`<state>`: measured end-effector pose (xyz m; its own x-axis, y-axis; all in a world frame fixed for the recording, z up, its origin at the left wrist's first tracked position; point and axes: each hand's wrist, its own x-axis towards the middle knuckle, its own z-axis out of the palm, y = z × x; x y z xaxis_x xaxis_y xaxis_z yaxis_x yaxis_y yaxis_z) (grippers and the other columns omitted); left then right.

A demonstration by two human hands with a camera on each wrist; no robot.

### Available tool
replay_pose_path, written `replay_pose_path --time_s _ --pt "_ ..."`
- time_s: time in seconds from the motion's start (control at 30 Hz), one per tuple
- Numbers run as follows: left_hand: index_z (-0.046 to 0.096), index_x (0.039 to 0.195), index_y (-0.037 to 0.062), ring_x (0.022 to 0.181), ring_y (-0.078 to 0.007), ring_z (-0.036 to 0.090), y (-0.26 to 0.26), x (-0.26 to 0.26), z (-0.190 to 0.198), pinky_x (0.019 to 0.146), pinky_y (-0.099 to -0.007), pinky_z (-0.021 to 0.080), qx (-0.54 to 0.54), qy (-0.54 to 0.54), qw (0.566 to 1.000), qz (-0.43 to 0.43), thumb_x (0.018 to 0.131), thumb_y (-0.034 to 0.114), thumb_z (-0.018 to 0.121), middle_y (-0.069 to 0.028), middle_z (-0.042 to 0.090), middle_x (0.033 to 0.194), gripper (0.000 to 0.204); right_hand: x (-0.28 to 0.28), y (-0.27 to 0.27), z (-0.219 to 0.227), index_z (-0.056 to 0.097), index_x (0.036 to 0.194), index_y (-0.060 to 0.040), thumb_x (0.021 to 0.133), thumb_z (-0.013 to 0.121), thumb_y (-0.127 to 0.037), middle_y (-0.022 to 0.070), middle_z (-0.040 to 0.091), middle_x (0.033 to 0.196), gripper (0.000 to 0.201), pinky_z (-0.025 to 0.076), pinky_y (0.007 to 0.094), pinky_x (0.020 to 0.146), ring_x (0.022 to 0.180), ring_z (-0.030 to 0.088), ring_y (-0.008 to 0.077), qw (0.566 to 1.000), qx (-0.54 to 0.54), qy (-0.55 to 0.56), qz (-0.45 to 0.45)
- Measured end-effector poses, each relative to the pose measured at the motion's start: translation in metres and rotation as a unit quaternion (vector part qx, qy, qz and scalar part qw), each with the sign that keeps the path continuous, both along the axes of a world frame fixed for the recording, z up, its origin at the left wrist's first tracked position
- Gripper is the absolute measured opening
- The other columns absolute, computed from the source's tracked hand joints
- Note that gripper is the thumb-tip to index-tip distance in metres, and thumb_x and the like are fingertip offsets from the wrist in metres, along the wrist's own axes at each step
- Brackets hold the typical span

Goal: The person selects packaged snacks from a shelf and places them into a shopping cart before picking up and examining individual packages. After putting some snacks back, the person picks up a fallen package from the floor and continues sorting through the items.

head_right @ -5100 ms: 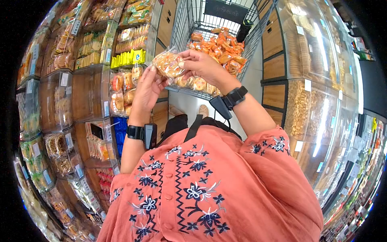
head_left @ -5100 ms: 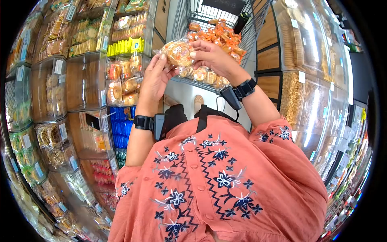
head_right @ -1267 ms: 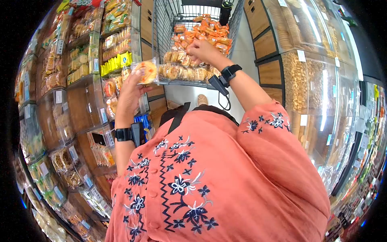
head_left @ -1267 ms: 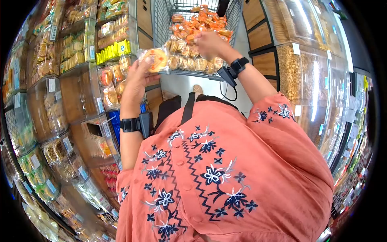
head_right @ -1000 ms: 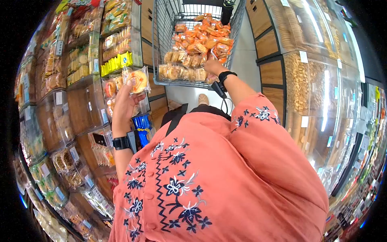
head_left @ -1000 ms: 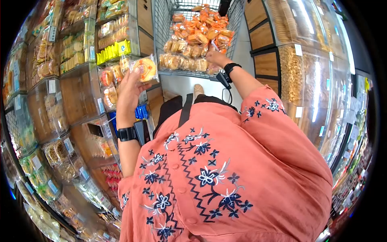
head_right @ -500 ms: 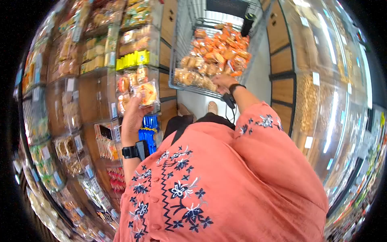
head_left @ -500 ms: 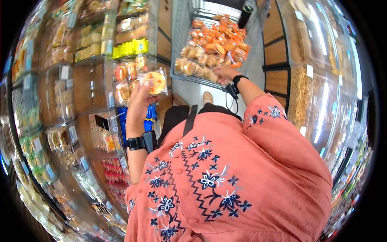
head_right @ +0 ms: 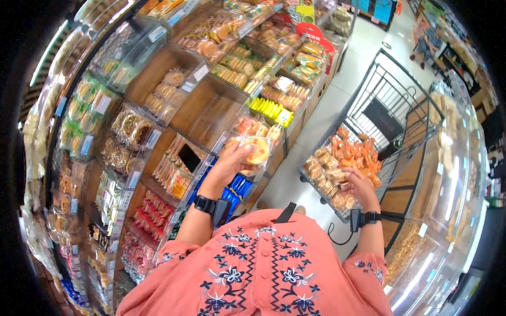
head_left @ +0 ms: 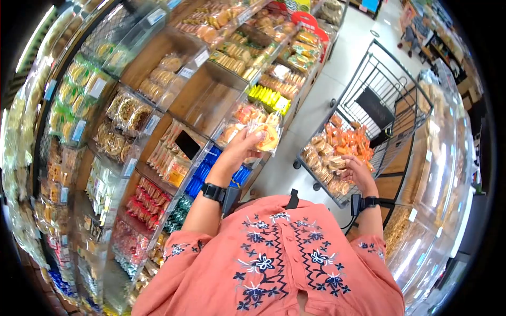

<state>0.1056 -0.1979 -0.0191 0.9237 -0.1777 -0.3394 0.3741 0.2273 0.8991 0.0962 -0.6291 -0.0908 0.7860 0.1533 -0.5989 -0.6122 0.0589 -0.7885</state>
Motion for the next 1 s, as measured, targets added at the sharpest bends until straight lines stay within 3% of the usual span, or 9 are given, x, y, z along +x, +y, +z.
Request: replay_pose_path --time_s 0.13,0.2,0.23,0.33,0.43,0.63,0.73,0.9,1.0 --pt "0.051 0.134 0.0020 0.099 -0.0167 0.066 0.038 -0.006 0.014 0.077 -0.0320 0.057 -0.035 -0.034 0.999 0.024 0.095 0.039 0.068 -0.0084 0.065 0.118 0.057 0.008 0.054 0.073 0.053 0.136 -0.0036 0.097 0.056 -0.013 0.0112 0.066 0.105 0.040 0.057 0.0314 0.073 0.082 0.067 0.0162 0.991 0.065 -0.112 0.044" --pt "0.049 0.134 -0.0001 0.099 -0.0179 0.067 0.056 -0.009 0.014 0.078 -0.0335 0.058 -0.058 -0.036 0.997 0.036 0.095 0.038 0.068 -0.0101 0.065 0.117 0.058 0.012 0.098 0.116 0.052 0.136 -0.0022 0.095 0.057 -0.011 0.0121 0.066 0.107 0.042 0.056 0.0310 0.077 0.086 0.066 0.0159 0.982 0.070 -0.159 0.072" --pt "0.050 0.137 0.0036 0.106 -0.0179 0.067 0.066 -0.010 0.010 0.081 -0.0332 0.057 -0.050 -0.035 0.997 0.039 0.097 0.036 0.065 -0.0087 0.066 0.123 0.054 0.017 0.117 0.126 0.052 0.137 -0.0021 0.095 0.057 -0.010 0.0120 0.065 0.107 0.043 0.056 0.0304 0.078 0.088 0.066 0.0155 0.977 0.067 -0.179 0.094" --pt "0.053 0.135 0.0039 0.100 -0.0178 0.069 0.084 -0.018 0.019 0.078 -0.0317 0.058 -0.066 -0.051 0.994 0.075 0.097 0.036 0.065 -0.0083 0.067 0.119 0.051 0.030 0.174 0.159 0.052 0.137 -0.0019 0.093 0.059 -0.011 0.0098 0.066 0.108 0.045 0.055 0.0282 0.079 0.088 0.065 0.0142 0.965 0.024 -0.213 0.148" --pt "0.055 0.132 0.0031 0.094 -0.0169 0.070 0.105 -0.023 0.021 0.077 -0.0315 0.058 -0.053 -0.068 0.992 0.092 0.097 0.035 0.065 -0.0079 0.069 0.114 0.048 0.047 0.225 0.165 0.052 0.138 -0.0006 0.094 0.066 -0.019 0.0099 0.069 0.095 0.049 0.056 0.0284 0.075 0.079 0.067 0.0156 0.961 0.008 -0.218 0.172" --pt "0.055 0.132 0.0047 0.102 -0.0152 0.065 0.145 -0.046 0.020 0.083 -0.0312 0.055 -0.023 -0.078 0.988 0.132 0.097 0.041 0.063 -0.0068 0.066 0.120 0.051 0.055 0.309 0.191 0.062 0.122 -0.0002 0.090 0.074 -0.031 0.0018 0.065 0.075 0.046 0.046 0.0239 0.055 0.058 0.060 0.0091 0.938 -0.015 -0.224 0.263" --pt "0.054 0.133 0.0051 0.103 -0.0147 0.065 0.162 -0.058 0.018 0.084 -0.0310 0.055 -0.015 -0.070 0.987 0.141 0.097 0.042 0.063 -0.0063 0.065 0.121 0.052 0.057 0.336 0.187 0.065 0.118 -0.0009 0.090 0.075 -0.032 0.0007 0.065 0.075 0.044 0.044 0.0236 0.052 0.056 0.058 0.0080 0.932 -0.017 -0.222 0.287" --pt "0.053 0.135 0.0053 0.106 -0.0144 0.064 0.176 -0.069 0.007 0.084 -0.0310 0.055 -0.020 -0.074 0.983 0.169 0.098 0.044 0.062 -0.0059 0.064 0.124 0.055 0.059 0.370 0.177 0.064 0.120 -0.0017 0.090 0.076 -0.031 0.0018 0.067 0.090 0.043 0.051 0.0226 0.055 0.067 0.062 0.0076 0.931 0.000 -0.198 0.307" --pt "0.051 0.137 0.0054 0.106 -0.0143 0.064 0.181 -0.072 0.000 0.085 -0.0312 0.055 -0.009 -0.078 0.980 0.184 0.099 0.046 0.062 -0.0059 0.064 0.125 0.056 0.063 0.383 0.171 0.064 0.118 -0.0017 0.091 0.075 -0.031 0.0029 0.068 0.090 0.041 0.051 0.0215 0.055 0.067 0.064 0.0078 0.924 0.015 -0.188 0.332"
